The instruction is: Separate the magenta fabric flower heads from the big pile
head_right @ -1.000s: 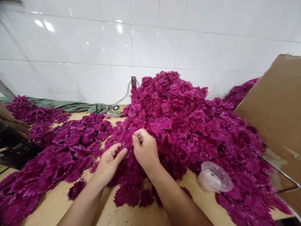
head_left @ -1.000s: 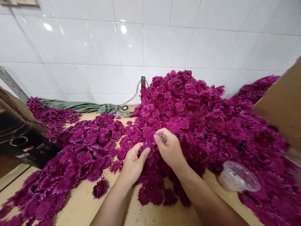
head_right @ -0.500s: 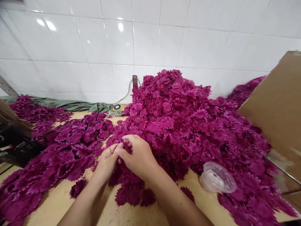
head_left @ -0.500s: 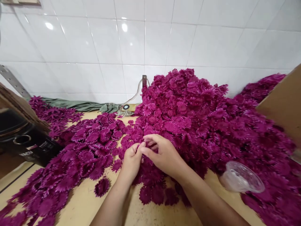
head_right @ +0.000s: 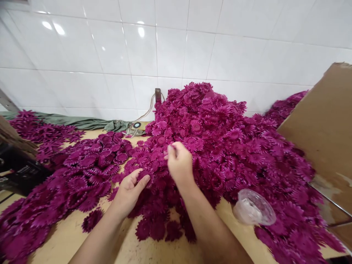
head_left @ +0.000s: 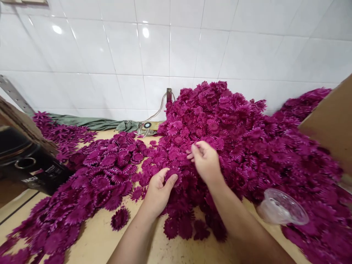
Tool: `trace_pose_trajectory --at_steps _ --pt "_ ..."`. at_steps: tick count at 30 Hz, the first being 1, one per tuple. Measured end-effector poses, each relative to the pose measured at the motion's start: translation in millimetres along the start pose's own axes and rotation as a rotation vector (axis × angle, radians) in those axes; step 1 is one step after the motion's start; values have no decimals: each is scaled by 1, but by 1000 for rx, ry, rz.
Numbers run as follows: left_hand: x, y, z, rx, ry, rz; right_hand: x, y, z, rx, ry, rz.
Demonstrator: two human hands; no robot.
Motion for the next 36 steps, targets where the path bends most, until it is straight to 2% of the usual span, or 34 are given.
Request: trace_pose_trajectory --at_steps 2,4,6,8,11,12,14,17,20,22,25,29,32,36 --pt "-2 3 0 -18 -18 -6 -16 -6 9 2 -98 -63" --pt "-5 4 1 -29 -59 20 -28 1 8 -104 -168 -184" --pt "-7 5 3 -42 -97 49 -30 17 -3 -245 -165 -259" --pt "-8 7 4 -60 -123 42 -17 31 -18 -316 -15 -242" --pt "-9 11 3 -118 -124 -8 15 38 -37 -230 351 -111" --pt "-10 12 2 -141 -127 -14 23 36 -42 -184 427 -74" --pt "-10 12 0 -176 -140 0 31 31 -44 -120 473 -35" --pt "-5 5 -1 -123 -101 46 28 22 -40 -88 403 -36" --pt "8 -4 0 -2 44 42 20 19 -37 -70 294 -40" --pt "13 -6 1 36 95 34 18 20 -35 -51 249 -1" --pt "10 -7 1 56 69 57 10 22 -22 -47 145 65" --pt "8 -5 -4 14 75 58 -20 1 8 102 -102 200" --pt "7 -3 -3 -17 37 -3 -33 -12 19 74 -96 151" --pt "8 3 0 -44 19 -85 -37 -8 4 -50 -143 -21"
Point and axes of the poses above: each hand's wrist, its own z-axis towards the middle knuckle, its own x-axis out of the palm, y = z × x, the point moved 6 cm from there along z, towards the middle knuckle, and after that the axes turned 10 degrees about -z, right-handed, at the moved point
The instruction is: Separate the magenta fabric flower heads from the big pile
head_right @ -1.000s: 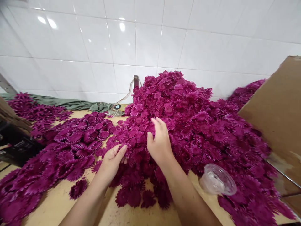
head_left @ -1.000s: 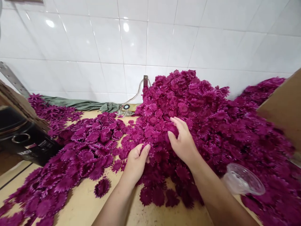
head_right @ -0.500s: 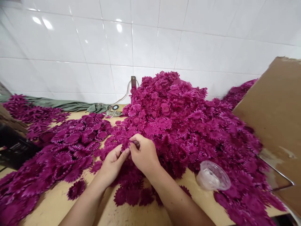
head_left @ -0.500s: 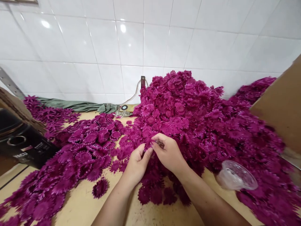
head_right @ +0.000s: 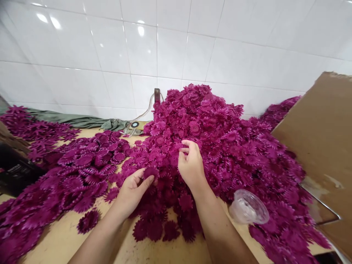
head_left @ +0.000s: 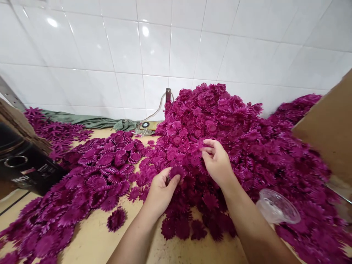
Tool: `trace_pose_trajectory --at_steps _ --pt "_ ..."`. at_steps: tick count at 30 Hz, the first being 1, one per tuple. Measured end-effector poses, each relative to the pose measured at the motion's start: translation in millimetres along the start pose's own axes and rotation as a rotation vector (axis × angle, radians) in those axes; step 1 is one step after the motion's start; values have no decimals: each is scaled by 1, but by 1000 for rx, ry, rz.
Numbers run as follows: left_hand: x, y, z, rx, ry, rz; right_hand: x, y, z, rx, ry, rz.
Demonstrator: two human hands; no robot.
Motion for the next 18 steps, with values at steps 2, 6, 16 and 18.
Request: trace_pose_trajectory --at_steps 2,6,16,18 --pt "-2 2 1 -20 -15 -27 7 12 -13 -57 71 -36" --pt "-7 0 0 1 -32 30 30 41 -39 -190 345 -69" --pt "-12 4 3 7 -49 193 57 34 -54 8 643 234" --pt "-12 3 2 -5 -50 192 60 34 -55 55 701 292"
Point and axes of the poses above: each hand's wrist, its own z-axis towards the middle knuckle, its own x-axis out of the palm, y = z × x, the point moved 6 cm from there along z, towards the middle knuckle, and after that the axes turned 10 degrees about -z, right-handed, at the moved point
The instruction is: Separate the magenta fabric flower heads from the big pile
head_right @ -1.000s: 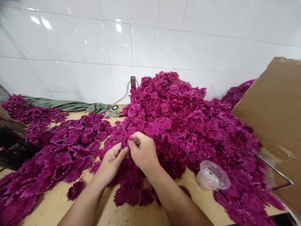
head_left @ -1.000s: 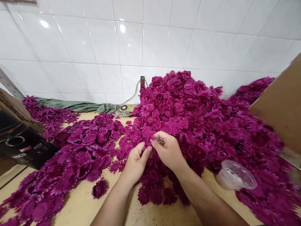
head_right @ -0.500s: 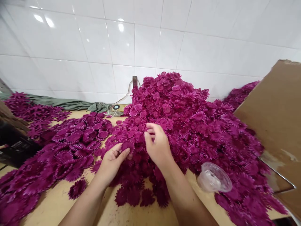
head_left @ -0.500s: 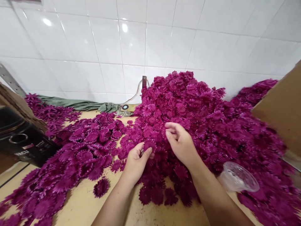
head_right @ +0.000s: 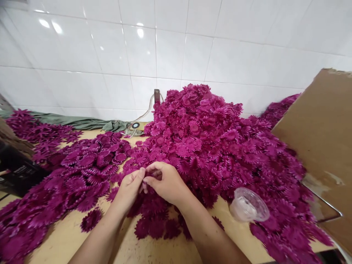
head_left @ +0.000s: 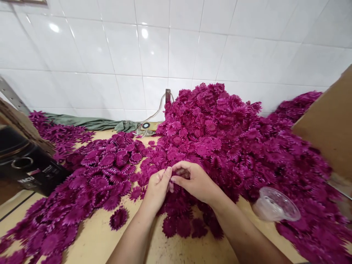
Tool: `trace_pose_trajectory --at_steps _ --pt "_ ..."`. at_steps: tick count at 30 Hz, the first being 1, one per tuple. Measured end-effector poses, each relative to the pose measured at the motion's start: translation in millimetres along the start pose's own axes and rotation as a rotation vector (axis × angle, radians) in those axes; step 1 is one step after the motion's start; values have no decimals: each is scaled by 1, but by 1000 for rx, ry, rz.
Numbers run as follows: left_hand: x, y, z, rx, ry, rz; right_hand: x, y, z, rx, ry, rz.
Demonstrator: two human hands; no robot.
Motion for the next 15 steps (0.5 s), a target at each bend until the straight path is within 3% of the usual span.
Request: trace_pose_trajectory --at_steps 4,8,11,15 --pt "3 -6 -4 37 18 -12 -2 -5 -1 83 -55 32" --pt "10 -16 -7 170 74 96 -17 0 -2 44 -263 -71" --pt "14 -17 -10 195 134 142 -48 2 1 14 -498 -59" --pt "11 -17 -11 180 101 54 -99 -6 3 12 -797 -34"
Point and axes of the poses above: each hand's wrist, its own z-axis towards the middle knuckle, its own x-axis out of the palm, y = z × x, the point moved 6 cm from there along z, towards the middle knuckle, and after that the axes turned 10 degrees about -z, right-handed, at the moved point
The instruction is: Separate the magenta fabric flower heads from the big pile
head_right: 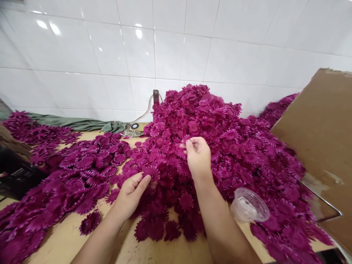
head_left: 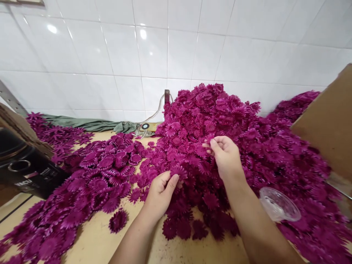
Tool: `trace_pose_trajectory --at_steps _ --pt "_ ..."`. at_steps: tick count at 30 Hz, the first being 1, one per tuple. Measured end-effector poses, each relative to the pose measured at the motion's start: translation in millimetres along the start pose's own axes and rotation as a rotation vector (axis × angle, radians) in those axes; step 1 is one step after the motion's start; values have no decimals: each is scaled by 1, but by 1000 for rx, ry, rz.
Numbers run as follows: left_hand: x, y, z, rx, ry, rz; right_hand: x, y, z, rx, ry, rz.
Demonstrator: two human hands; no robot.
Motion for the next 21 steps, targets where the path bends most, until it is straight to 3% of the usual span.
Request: trace_pose_trajectory --at_steps 4,8,11,14,21 --pt "-4 3 3 10 -59 -118 -5 11 -3 -300 -54 -330" --pt "-8 10 7 -26 -107 -221 20 29 -42 -512 139 -470" --pt "-11 11 8 -15 -129 -245 39 35 -65 -530 334 -470" --pt "-13 7 8 27 -145 -182 49 32 -71 -473 439 -456" --pt "-18 6 9 -34 -189 -52 45 29 -70 -408 406 -385"
Point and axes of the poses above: each hand's wrist, its own z-axis towards the middle knuckle, its own x-axis out of the palm, y = z × x, the point moved 6 cm from there along z, towards the middle knuckle, and after that the axes turned 10 degrees about -z, right-handed, at the moved point
